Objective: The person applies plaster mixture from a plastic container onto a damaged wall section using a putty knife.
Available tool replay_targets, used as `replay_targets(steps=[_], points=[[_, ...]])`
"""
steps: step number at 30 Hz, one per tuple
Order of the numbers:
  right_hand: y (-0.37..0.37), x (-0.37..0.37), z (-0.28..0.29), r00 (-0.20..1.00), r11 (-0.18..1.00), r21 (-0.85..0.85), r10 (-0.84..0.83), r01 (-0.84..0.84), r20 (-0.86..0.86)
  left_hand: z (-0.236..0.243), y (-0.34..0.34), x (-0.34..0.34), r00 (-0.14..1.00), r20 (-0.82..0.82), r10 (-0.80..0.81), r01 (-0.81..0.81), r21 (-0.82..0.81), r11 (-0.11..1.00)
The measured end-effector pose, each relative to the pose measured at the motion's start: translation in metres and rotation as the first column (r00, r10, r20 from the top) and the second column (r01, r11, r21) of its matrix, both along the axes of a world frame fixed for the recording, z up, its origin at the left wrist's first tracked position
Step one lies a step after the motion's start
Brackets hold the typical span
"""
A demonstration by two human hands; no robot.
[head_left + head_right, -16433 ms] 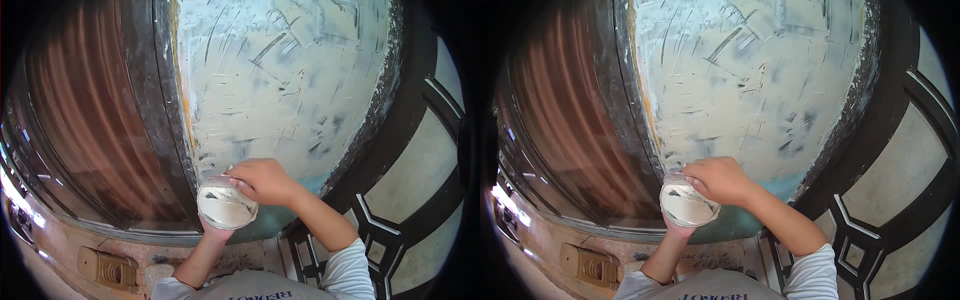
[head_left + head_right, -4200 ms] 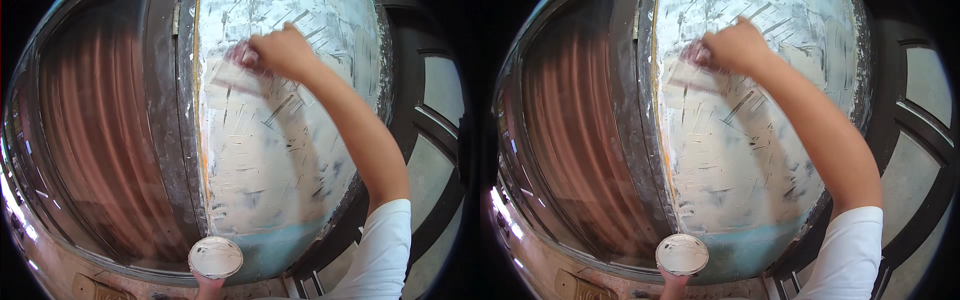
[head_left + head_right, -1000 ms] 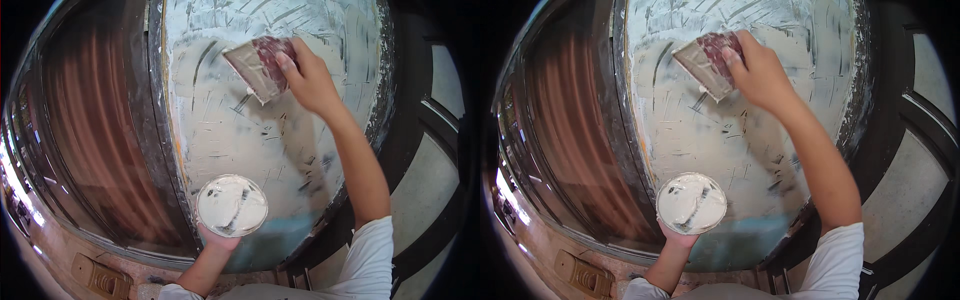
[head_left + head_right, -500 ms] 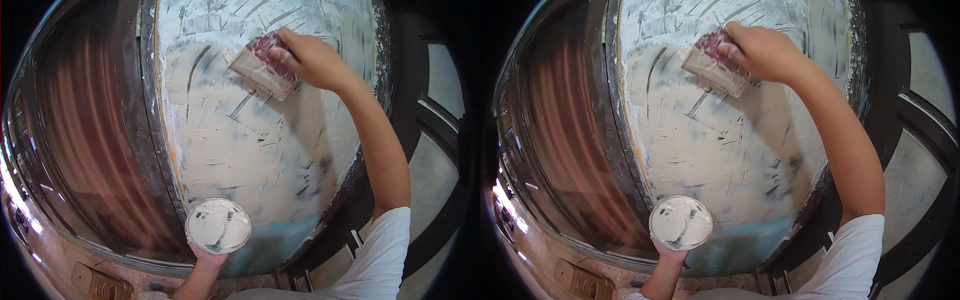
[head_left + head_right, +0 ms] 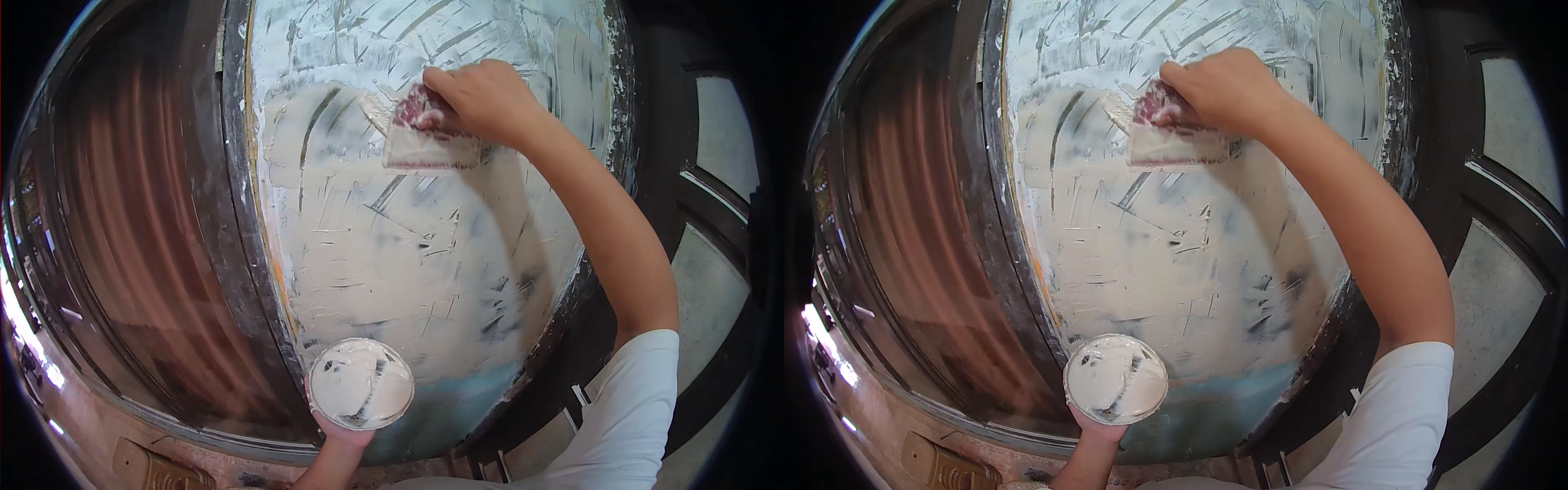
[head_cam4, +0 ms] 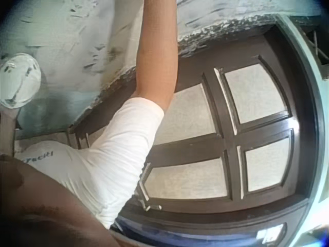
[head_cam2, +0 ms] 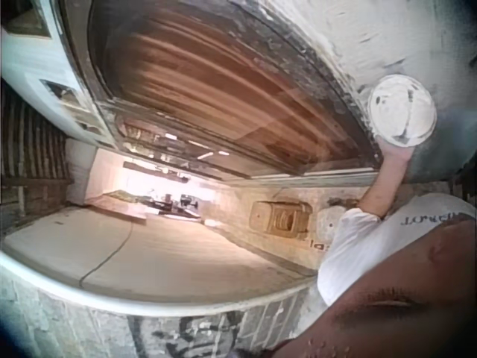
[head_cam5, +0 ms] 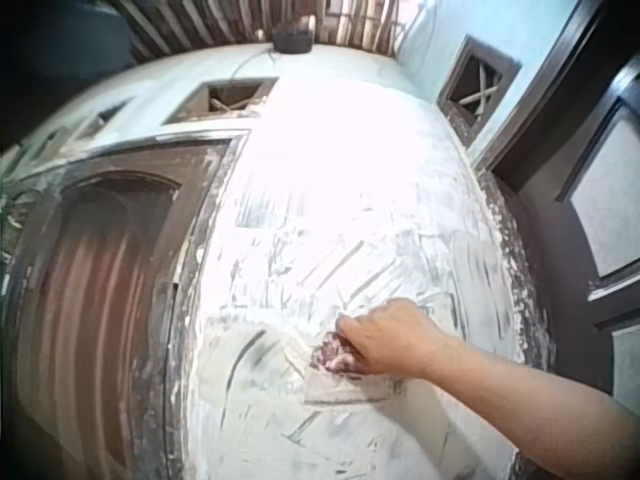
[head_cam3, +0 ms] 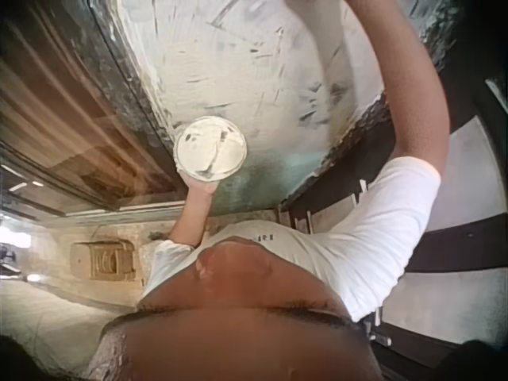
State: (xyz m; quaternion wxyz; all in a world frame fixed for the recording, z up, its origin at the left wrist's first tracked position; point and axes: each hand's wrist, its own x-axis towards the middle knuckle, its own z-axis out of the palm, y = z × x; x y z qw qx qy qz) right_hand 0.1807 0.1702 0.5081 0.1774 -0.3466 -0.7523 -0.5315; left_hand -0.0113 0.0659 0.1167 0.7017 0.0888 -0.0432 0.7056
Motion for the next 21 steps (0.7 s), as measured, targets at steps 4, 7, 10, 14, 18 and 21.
replay_targets(steps=[4, 7, 10, 14, 18, 21], points=[[0.007, -0.001, 0.025, 0.998, 0.993, 0.121, 0.001, 0.007, -0.065, 0.005, -0.003, 0.002, 1.000, 0.006, -0.012, 0.012, 0.015, 1.000], [0.007, -0.003, 0.046, 0.997, 0.988, 0.154, -0.003, 0.016, -0.081, 0.006, -0.002, 0.002, 1.000, 0.004, -0.014, 0.014, 0.029, 0.999], [-0.002, -0.002, 0.060, 0.990, 0.987, 0.156, -0.027, 0.049, -0.139, 0.006, -0.005, 0.001, 1.000, -0.024, -0.010, 0.011, 0.047, 0.999], [-0.024, 0.009, 0.063, 0.973, 0.987, 0.158, 0.070, -0.035, -0.221, 0.005, -0.010, -0.005, 0.997, -0.071, 0.037, -0.038, -0.004, 0.999], [-0.013, 0.007, 0.040, 0.959, 0.978, 0.100, 0.202, -0.185, -0.201, 0.003, -0.014, -0.006, 0.998, -0.054, 0.040, -0.040, 0.007, 0.999], [-0.014, -0.033, 0.010, 0.989, 0.998, 0.013, 0.060, -0.058, -0.133, 0.005, -0.016, -0.009, 0.997, -0.056, 0.046, -0.044, 0.030, 0.999]])
